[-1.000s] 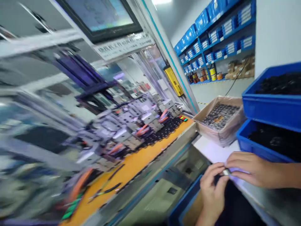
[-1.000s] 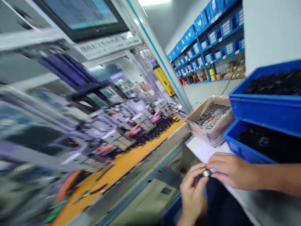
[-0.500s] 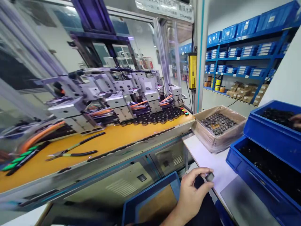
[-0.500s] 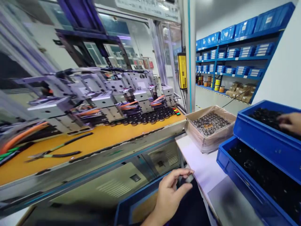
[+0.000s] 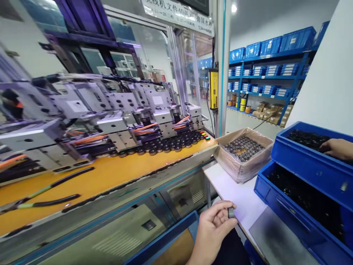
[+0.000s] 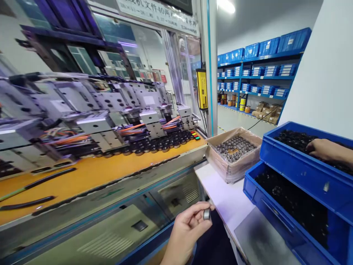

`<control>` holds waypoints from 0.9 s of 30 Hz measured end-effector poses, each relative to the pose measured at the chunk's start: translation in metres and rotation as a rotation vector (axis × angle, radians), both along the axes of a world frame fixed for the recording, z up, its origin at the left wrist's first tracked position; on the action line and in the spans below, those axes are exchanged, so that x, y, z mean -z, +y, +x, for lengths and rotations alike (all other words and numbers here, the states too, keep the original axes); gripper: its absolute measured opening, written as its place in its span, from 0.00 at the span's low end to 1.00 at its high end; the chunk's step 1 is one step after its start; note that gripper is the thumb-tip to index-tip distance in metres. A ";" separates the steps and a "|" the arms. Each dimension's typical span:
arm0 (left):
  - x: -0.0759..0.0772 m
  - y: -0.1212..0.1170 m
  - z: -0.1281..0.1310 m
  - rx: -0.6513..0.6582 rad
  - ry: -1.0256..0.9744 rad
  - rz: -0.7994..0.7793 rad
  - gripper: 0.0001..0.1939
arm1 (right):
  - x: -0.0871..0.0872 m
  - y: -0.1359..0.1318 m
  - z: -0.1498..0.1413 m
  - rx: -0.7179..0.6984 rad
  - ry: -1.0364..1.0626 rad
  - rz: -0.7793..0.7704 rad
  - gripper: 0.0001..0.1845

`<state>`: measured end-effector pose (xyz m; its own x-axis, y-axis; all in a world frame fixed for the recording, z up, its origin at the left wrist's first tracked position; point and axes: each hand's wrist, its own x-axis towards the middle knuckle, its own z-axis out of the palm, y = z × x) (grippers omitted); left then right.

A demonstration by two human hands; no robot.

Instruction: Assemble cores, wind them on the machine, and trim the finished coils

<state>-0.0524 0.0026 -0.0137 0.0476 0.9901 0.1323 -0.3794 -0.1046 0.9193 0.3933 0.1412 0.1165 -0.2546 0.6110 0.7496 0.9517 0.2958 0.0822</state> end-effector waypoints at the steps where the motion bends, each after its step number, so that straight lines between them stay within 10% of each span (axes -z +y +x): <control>1: -0.001 -0.001 -0.002 -0.001 0.007 -0.010 0.14 | -0.011 0.003 0.009 0.015 -0.034 -0.060 0.34; 5: -0.003 -0.003 -0.007 -0.010 -0.046 -0.046 0.16 | -0.060 0.008 0.004 0.064 -0.139 -0.191 0.19; 8: -0.001 -0.002 -0.006 0.003 -0.080 -0.050 0.17 | -0.068 -0.018 -0.056 -0.045 -0.124 -0.062 0.11; 16: -0.013 -0.004 0.006 -0.041 0.037 -0.055 0.17 | 0.049 -0.107 -0.235 -0.903 0.190 -0.205 0.08; 20: -0.023 -0.008 0.021 -0.083 0.126 0.009 0.17 | 0.077 -0.116 -0.240 -0.985 0.163 -0.125 0.05; 27: -0.017 -0.007 0.038 -0.104 0.119 0.075 0.17 | 0.078 -0.111 -0.232 -1.018 0.138 -0.062 0.04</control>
